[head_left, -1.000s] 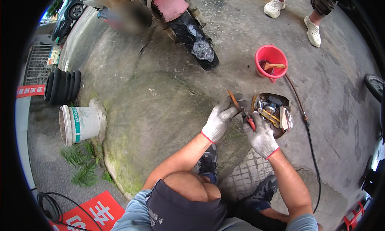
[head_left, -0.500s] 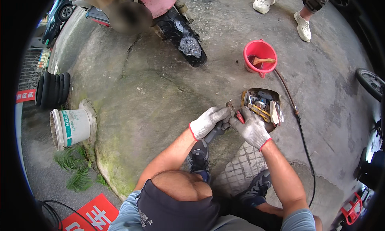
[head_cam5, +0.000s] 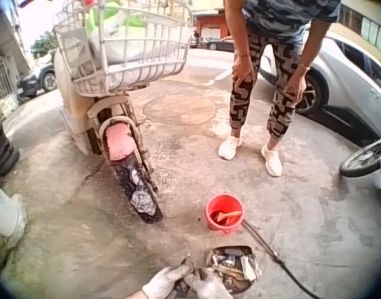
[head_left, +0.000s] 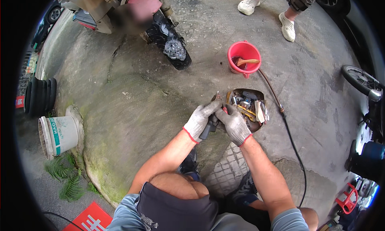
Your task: Repairing a punctured tire on a pink electric scooter by applying a patch.
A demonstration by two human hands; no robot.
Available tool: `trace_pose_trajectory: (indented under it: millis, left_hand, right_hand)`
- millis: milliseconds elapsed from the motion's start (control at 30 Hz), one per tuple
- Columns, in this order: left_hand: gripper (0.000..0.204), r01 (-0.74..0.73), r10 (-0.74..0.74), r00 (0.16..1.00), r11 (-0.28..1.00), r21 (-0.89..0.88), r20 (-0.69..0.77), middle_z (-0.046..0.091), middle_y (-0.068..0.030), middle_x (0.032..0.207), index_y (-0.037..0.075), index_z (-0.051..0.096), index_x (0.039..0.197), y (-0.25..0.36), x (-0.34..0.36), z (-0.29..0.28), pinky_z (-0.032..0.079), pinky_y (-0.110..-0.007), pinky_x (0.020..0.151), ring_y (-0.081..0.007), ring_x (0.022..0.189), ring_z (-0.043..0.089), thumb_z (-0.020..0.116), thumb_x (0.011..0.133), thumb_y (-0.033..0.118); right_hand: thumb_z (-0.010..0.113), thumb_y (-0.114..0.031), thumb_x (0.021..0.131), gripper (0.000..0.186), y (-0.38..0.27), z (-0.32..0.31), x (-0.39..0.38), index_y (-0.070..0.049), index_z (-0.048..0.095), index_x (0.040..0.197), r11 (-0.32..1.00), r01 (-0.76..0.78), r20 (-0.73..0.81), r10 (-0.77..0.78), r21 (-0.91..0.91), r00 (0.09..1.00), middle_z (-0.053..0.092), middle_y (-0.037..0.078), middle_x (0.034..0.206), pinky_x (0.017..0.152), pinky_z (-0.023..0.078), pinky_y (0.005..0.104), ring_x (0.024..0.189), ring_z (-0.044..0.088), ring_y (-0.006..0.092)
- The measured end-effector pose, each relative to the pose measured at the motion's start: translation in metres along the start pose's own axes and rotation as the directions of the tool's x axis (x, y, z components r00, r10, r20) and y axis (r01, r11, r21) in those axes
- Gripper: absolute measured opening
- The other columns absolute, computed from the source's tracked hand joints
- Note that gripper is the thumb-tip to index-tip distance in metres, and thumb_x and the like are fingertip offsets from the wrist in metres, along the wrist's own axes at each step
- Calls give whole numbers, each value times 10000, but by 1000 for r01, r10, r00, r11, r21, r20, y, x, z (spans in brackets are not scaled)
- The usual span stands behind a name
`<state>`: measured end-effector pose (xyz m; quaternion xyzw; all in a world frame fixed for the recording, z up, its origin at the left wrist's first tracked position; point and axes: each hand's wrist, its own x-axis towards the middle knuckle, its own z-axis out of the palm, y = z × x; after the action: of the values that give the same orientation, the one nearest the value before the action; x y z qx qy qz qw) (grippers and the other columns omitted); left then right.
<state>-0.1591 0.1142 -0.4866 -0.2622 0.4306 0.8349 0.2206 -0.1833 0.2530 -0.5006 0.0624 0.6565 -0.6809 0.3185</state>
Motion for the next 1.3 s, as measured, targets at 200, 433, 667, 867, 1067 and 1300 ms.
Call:
trace_pose_trajectory:
  millis: [200,433,667,867,1067,1300]
  left_hand:
    - [268,-44,41,991,999,-27,-124,581,32,663,82,665,919,-3,-2,5,397,-212,494,-65,549,527,636,916,349]
    - [332,-104,112,991,989,102,-69,588,25,715,59,662,963,-2,-3,1,392,-212,496,-63,565,520,635,911,386]
    - [373,-22,-31,966,979,203,256,591,-25,704,43,642,919,16,-3,-34,395,-243,544,-92,603,521,612,922,415]
    - [402,29,-42,925,999,39,377,529,14,639,73,636,904,7,-1,-30,388,-253,531,-99,558,484,609,916,474]
    - [414,32,-27,996,998,-47,87,503,38,623,95,642,923,-5,-7,-10,391,-251,517,-90,548,479,599,916,507]
    - [427,21,-32,992,996,-88,-124,534,20,623,105,634,864,-4,-7,4,380,-246,476,-91,517,476,547,946,515]
  right_hand:
    - [566,-236,943,168,-2,16,-9,-75,588,898,993,-24,-52,30,115,998,540,-42,702,487,289,213,554,421,42]
    - [608,-248,928,218,9,-9,1,-36,607,981,1000,-21,-23,21,-7,1000,571,-20,791,594,395,223,676,504,63]
    - [660,-346,876,334,-53,0,-26,-13,629,889,980,-197,35,198,-19,980,595,14,756,565,388,250,647,518,89]
    - [645,-349,900,290,-46,4,-28,-63,629,855,929,-324,93,312,178,946,625,-1,691,481,343,220,553,500,65]
    - [570,-327,946,277,-35,18,-26,-78,625,836,958,-169,-7,175,233,984,635,25,683,395,262,218,443,405,51]
    - [615,-303,927,227,-24,29,-26,-85,633,870,934,-97,-80,132,345,988,607,-4,668,432,295,216,474,432,58]
